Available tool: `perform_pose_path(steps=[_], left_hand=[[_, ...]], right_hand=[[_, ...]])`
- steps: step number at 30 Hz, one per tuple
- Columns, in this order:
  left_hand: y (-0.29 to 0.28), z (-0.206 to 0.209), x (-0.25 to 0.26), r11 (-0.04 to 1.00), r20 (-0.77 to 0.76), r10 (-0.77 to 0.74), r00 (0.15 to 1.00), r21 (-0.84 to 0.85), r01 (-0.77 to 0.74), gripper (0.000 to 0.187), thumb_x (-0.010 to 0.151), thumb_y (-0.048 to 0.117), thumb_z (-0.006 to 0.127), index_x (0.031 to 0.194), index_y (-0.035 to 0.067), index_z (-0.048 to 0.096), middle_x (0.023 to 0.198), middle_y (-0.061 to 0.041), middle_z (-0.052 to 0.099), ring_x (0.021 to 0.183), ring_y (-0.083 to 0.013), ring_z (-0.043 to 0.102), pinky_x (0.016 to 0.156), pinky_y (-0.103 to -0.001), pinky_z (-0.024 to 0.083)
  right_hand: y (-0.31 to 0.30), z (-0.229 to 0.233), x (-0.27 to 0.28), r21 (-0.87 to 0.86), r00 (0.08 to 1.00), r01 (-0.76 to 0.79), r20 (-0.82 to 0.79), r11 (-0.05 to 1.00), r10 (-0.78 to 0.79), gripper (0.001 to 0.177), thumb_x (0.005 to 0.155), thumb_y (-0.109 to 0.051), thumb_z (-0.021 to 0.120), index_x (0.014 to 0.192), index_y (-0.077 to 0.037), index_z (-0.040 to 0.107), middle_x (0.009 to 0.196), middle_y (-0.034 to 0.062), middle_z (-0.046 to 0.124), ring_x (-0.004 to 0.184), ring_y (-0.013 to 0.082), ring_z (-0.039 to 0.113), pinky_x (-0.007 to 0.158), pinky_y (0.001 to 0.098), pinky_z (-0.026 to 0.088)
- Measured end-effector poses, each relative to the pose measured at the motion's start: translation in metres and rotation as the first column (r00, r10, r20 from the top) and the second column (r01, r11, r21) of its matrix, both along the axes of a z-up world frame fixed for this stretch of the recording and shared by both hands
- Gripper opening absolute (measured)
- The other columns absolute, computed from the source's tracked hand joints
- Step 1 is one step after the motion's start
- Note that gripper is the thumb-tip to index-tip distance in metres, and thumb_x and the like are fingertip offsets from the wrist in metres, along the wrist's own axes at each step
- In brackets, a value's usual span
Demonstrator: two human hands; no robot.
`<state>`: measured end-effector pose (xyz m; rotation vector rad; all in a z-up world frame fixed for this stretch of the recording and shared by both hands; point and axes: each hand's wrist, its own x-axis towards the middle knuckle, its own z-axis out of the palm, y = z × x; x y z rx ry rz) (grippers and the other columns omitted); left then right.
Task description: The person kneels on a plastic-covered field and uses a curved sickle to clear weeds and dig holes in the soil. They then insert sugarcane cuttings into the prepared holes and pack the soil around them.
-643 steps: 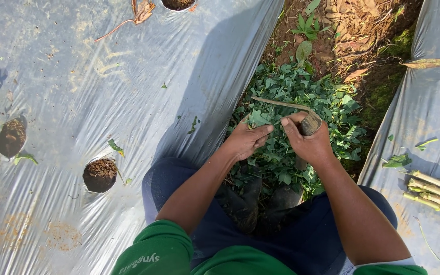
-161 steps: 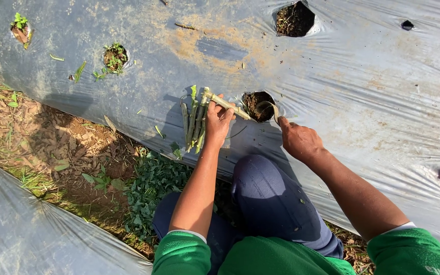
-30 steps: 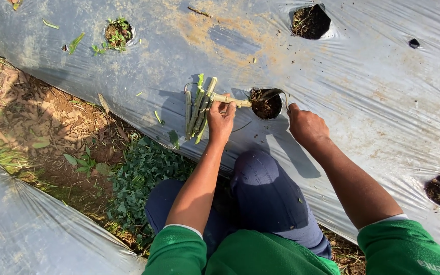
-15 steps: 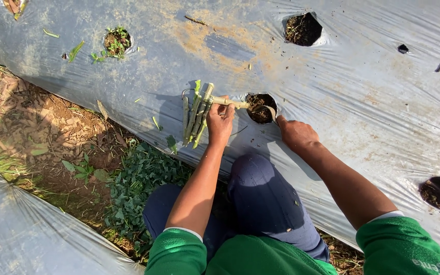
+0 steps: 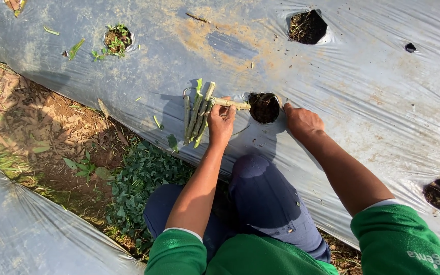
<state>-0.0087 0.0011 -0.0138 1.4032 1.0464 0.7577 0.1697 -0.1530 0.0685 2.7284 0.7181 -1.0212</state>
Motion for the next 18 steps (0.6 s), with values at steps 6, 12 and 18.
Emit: perform_pose_path(steps=[6,12,18], left_hand=[[0.002,0.0,-0.009,0.999,-0.025,-0.018,1.0,0.034,0.019,0.031,0.089,0.011,0.075,0.12,0.008,0.073,0.105,-0.025,0.075,0.089,-0.0335,0.076,0.063,-0.039,0.066],[0.0,-0.016,-0.003,1.0,-0.011,-0.01,1.0,0.023,0.01,0.031,0.089,0.013,0.078,0.119,0.01,0.073,0.105,-0.023,0.075,0.09,-0.0319,0.076,0.06,-0.04,0.066],[-0.003,-0.003,0.002,0.998,0.016,-0.037,0.999,0.06,0.036,0.03,0.088,0.01,0.077,0.117,0.006,0.073,0.102,-0.024,0.075,0.093,-0.0363,0.076,0.065,-0.042,0.065]], right_hand=[[-0.008,0.019,-0.005,0.013,0.988,-0.149,-0.035,0.989,0.149,0.039,0.11,-0.024,0.034,0.142,-0.025,0.056,0.118,0.0171,0.077,0.117,0.0382,0.072,0.1,0.0548,0.057],[-0.044,0.035,-0.018,0.105,0.96,-0.28,0.03,0.954,0.279,0.031,0.107,-0.012,0.038,0.131,-0.012,0.058,0.106,0.0213,0.078,0.102,0.0409,0.077,0.091,0.056,0.062],[-0.086,-0.025,-0.027,0.167,0.907,-0.414,0.163,0.895,0.389,0.021,0.104,-0.012,0.042,0.122,-0.015,0.052,0.1,0.0138,0.073,0.094,0.0363,0.078,0.083,0.055,0.064]])
